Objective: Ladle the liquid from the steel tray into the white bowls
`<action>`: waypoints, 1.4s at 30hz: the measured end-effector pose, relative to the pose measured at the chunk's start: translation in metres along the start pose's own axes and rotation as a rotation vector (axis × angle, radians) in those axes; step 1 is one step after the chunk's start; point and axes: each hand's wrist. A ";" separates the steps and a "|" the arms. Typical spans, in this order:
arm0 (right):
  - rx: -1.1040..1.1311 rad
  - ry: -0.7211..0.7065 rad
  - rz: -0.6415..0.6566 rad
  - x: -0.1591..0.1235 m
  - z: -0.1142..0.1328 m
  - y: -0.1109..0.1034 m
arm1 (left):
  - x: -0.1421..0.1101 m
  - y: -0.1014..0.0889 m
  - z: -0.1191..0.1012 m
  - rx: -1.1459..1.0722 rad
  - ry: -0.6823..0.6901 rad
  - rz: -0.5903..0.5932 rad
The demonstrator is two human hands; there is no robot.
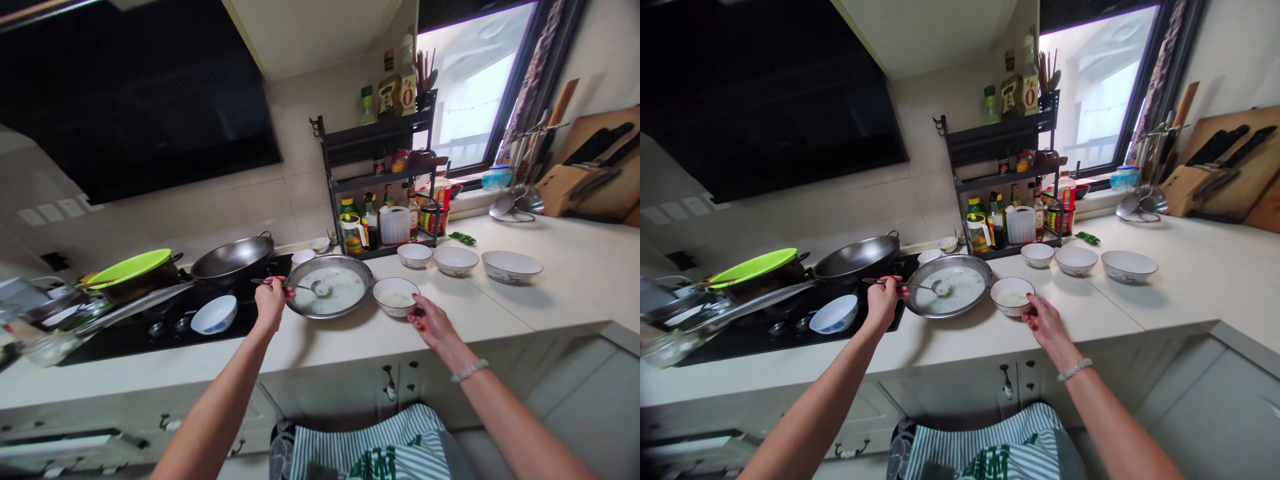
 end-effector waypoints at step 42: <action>-0.025 -0.007 0.009 0.000 0.000 0.000 | 0.003 0.010 -0.025 -0.137 -0.136 0.036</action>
Point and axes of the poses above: each hand's wrist, its own x-axis towards the middle knuckle, its own y-axis out of the palm, z = x × y, and after that the axes turned 14 degrees about x, right-handed
